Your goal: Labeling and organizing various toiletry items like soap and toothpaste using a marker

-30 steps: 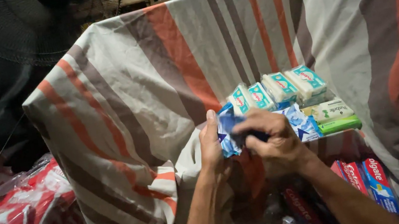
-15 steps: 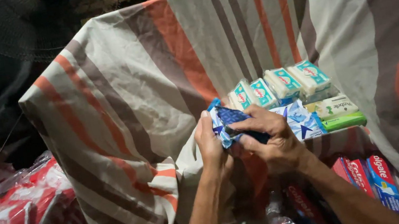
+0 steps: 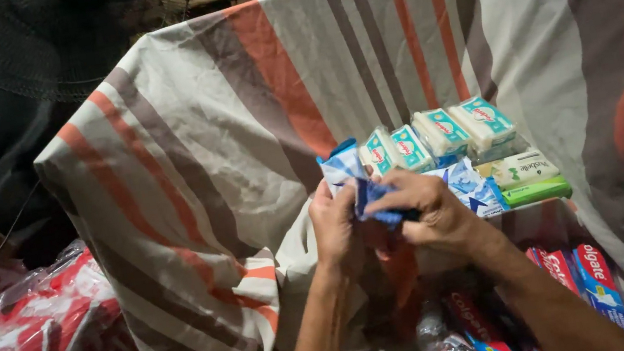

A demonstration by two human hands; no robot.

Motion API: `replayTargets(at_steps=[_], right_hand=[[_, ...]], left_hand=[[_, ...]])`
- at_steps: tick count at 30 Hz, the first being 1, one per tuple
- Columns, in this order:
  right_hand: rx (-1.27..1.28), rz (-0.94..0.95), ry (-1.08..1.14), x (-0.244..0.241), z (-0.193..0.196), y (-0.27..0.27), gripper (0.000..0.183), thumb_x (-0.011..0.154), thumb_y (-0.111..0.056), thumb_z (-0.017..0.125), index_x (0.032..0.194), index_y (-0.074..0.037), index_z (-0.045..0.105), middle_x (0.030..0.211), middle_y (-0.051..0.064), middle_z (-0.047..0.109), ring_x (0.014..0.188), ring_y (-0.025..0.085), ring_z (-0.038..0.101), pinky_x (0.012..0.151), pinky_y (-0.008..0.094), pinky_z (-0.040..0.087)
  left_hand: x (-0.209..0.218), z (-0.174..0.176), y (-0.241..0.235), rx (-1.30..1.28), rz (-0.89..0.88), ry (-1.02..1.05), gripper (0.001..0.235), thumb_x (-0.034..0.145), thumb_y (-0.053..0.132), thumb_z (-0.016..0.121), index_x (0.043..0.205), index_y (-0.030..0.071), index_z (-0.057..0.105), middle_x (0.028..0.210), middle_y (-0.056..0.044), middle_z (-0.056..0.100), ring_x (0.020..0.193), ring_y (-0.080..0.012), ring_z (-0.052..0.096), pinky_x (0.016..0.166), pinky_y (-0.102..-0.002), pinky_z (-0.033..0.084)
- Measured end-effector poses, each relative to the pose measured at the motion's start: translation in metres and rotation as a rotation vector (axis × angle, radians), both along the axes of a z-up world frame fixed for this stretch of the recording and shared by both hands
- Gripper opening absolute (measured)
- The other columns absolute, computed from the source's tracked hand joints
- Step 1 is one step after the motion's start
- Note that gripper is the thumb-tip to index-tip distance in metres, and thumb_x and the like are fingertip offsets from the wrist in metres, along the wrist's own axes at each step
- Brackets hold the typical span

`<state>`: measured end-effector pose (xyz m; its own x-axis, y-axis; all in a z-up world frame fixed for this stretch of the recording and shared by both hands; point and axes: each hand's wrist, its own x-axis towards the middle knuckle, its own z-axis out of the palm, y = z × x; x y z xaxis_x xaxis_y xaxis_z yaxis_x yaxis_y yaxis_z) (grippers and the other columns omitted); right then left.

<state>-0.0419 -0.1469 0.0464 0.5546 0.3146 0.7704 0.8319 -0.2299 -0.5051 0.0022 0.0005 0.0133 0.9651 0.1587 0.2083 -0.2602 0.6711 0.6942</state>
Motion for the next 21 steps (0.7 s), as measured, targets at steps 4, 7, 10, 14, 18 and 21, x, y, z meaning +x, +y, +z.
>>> replayTargets(at_steps=[4,7,10,14,18,21], right_hand=[[0.013,-0.261,-0.052,0.011,0.007,-0.02,0.053,0.068,0.004,0.079,0.116,-0.017,0.083,0.103,0.013,0.072,0.096,0.031,0.073,0.09,0.042,0.055],[0.13,-0.454,-0.115,0.003,0.011,-0.014,0.044,0.068,0.008,0.079,0.106,-0.014,0.079,0.094,0.014,0.07,0.089,0.035,0.071,0.084,0.043,0.055],[0.127,-0.406,-0.181,-0.007,0.012,0.001,0.041,0.07,0.009,0.077,0.103,-0.015,0.081,0.096,0.013,0.07,0.09,0.038,0.071,0.085,0.044,0.056],[0.003,-0.38,-0.271,0.004,0.007,-0.008,0.039,0.076,0.005,0.075,0.107,-0.018,0.082,0.103,0.01,0.071,0.093,0.035,0.071,0.086,0.043,0.057],[0.05,-0.441,-0.244,0.014,0.006,-0.026,0.035,0.078,0.005,0.074,0.103,-0.019,0.081,0.098,0.011,0.068,0.09,0.035,0.07,0.083,0.04,0.057],[0.035,-0.385,-0.289,0.004,0.005,-0.005,0.042,0.07,0.006,0.077,0.105,-0.016,0.081,0.102,0.015,0.068,0.094,0.041,0.07,0.086,0.048,0.056]], left_hand=[[-0.006,-0.012,-0.004,0.339,0.079,-0.162,0.046,0.08,0.004,0.081,0.123,0.002,0.067,0.097,-0.01,0.072,0.09,-0.0141,0.064,0.079,-0.033,0.06],[-0.03,0.002,-0.004,0.83,0.126,-0.273,0.06,0.083,0.012,0.075,0.14,0.01,0.059,0.106,-0.021,0.075,0.097,-0.0318,0.072,0.085,-0.048,0.056],[-0.036,0.016,-0.004,0.87,0.146,-0.594,0.06,0.082,0.008,0.064,0.14,-0.003,0.052,0.114,-0.033,0.067,0.102,-0.042,0.067,0.09,-0.054,0.054],[-0.042,0.026,-0.004,0.827,0.128,-0.576,0.049,0.078,0.008,0.057,0.126,0.0,0.059,0.101,-0.018,0.065,0.093,-0.0243,0.059,0.085,-0.044,0.054],[-0.044,0.032,-0.005,0.792,0.114,-0.605,0.038,0.089,0.011,0.066,0.126,0.003,0.062,0.104,-0.017,0.07,0.09,-0.0235,0.062,0.086,-0.042,0.055],[-0.008,-0.018,-0.004,0.832,0.102,-0.619,0.043,0.086,0.006,0.059,0.129,0.003,0.06,0.107,-0.018,0.068,0.096,-0.0228,0.061,0.091,-0.043,0.054]])
